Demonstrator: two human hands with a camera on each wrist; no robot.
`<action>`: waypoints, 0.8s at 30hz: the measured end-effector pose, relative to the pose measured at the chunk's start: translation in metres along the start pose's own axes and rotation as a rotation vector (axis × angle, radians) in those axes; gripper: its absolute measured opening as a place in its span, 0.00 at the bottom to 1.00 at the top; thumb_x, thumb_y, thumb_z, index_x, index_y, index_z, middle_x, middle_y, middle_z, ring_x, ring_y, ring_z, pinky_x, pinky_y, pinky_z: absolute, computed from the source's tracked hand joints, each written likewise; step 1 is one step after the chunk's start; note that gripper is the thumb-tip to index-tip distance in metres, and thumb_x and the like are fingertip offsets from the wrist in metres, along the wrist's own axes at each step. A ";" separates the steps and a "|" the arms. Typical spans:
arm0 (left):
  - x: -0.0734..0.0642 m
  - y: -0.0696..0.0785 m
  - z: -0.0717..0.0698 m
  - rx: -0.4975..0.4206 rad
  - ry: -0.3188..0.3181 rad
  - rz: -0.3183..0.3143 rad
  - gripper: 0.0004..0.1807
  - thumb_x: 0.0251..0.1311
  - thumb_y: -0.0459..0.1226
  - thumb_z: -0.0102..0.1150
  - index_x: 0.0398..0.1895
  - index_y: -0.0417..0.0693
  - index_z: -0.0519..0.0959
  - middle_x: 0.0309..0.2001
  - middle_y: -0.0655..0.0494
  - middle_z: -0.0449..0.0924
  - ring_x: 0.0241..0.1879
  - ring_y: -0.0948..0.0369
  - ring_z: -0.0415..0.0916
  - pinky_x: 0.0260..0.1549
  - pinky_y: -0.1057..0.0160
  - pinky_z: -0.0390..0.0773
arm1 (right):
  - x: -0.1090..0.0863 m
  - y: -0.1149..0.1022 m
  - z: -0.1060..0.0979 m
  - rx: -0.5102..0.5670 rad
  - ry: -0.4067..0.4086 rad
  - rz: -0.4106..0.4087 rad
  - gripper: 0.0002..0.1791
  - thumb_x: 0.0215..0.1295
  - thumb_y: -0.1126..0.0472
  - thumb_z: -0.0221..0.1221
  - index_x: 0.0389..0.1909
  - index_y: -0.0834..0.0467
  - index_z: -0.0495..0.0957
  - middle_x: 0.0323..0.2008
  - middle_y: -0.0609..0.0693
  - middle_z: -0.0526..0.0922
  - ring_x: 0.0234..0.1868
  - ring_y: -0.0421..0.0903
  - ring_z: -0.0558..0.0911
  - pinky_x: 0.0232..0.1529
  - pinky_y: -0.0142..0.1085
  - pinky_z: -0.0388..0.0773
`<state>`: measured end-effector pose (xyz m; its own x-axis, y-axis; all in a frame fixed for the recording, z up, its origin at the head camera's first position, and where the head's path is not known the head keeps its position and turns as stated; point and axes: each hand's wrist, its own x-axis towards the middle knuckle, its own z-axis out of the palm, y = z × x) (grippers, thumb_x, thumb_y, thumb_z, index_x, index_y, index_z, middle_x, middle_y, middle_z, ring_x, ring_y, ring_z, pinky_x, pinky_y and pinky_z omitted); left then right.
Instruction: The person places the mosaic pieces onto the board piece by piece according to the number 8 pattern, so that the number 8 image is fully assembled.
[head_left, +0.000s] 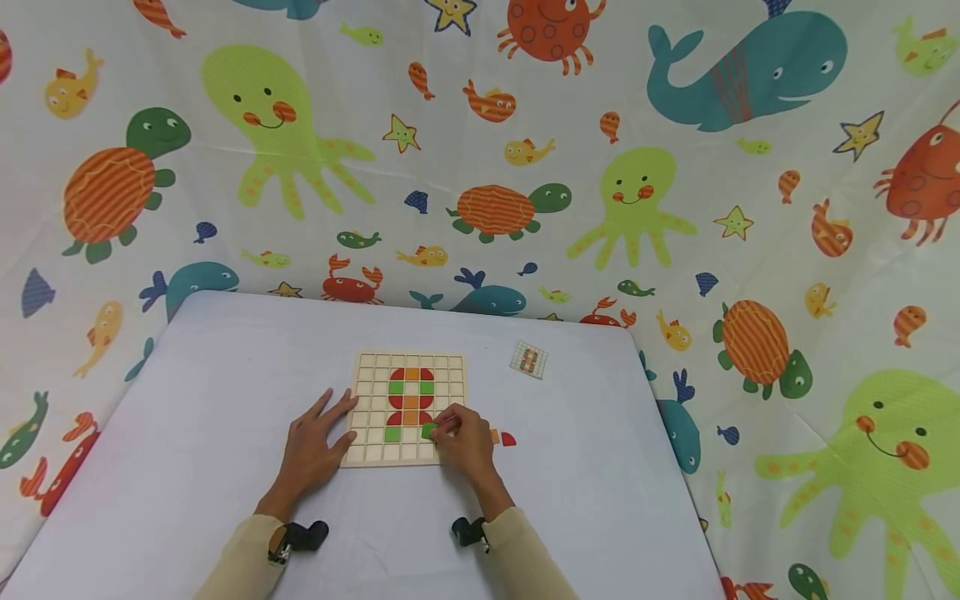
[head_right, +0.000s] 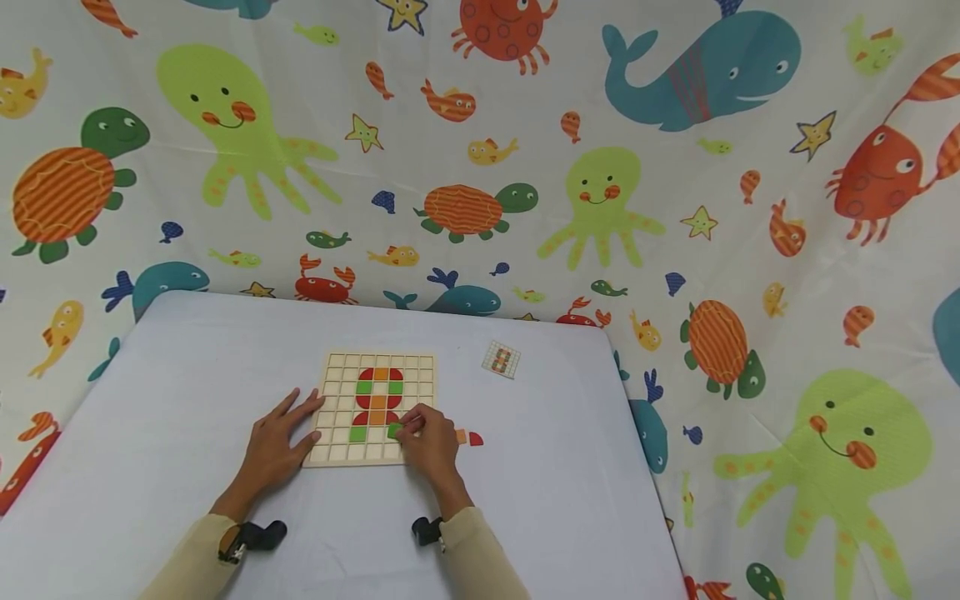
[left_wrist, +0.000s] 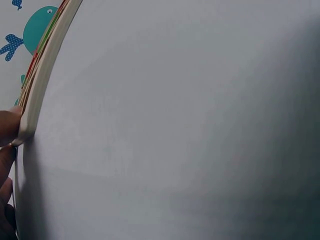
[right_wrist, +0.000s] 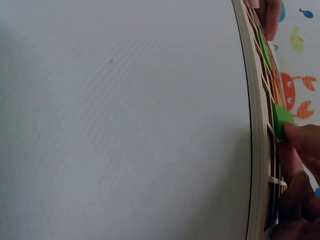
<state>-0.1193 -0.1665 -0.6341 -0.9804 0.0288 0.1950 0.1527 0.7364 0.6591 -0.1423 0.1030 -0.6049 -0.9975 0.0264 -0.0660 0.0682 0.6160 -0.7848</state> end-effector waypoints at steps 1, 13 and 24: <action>0.000 0.000 0.000 -0.002 0.001 0.000 0.34 0.64 0.33 0.69 0.75 0.48 0.74 0.78 0.43 0.70 0.81 0.35 0.56 0.69 0.28 0.57 | 0.000 -0.002 0.001 -0.020 0.004 0.007 0.07 0.61 0.59 0.75 0.34 0.45 0.86 0.25 0.38 0.82 0.28 0.37 0.75 0.31 0.33 0.67; -0.001 0.003 -0.002 -0.004 -0.001 0.003 0.34 0.64 0.33 0.69 0.75 0.46 0.74 0.77 0.42 0.70 0.81 0.35 0.56 0.69 0.28 0.58 | -0.001 -0.015 0.005 -0.164 0.002 0.018 0.05 0.62 0.58 0.75 0.34 0.46 0.88 0.23 0.37 0.79 0.31 0.37 0.75 0.32 0.33 0.68; 0.000 0.002 -0.002 -0.001 0.003 0.008 0.33 0.64 0.34 0.69 0.74 0.45 0.75 0.77 0.41 0.71 0.81 0.34 0.56 0.68 0.28 0.58 | -0.003 -0.015 0.003 -0.150 -0.002 0.007 0.05 0.60 0.58 0.77 0.34 0.48 0.90 0.24 0.37 0.81 0.31 0.36 0.75 0.32 0.32 0.68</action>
<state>-0.1185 -0.1662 -0.6312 -0.9789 0.0327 0.2018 0.1603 0.7352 0.6586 -0.1406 0.0908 -0.5946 -0.9969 0.0296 -0.0722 0.0711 0.7263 -0.6837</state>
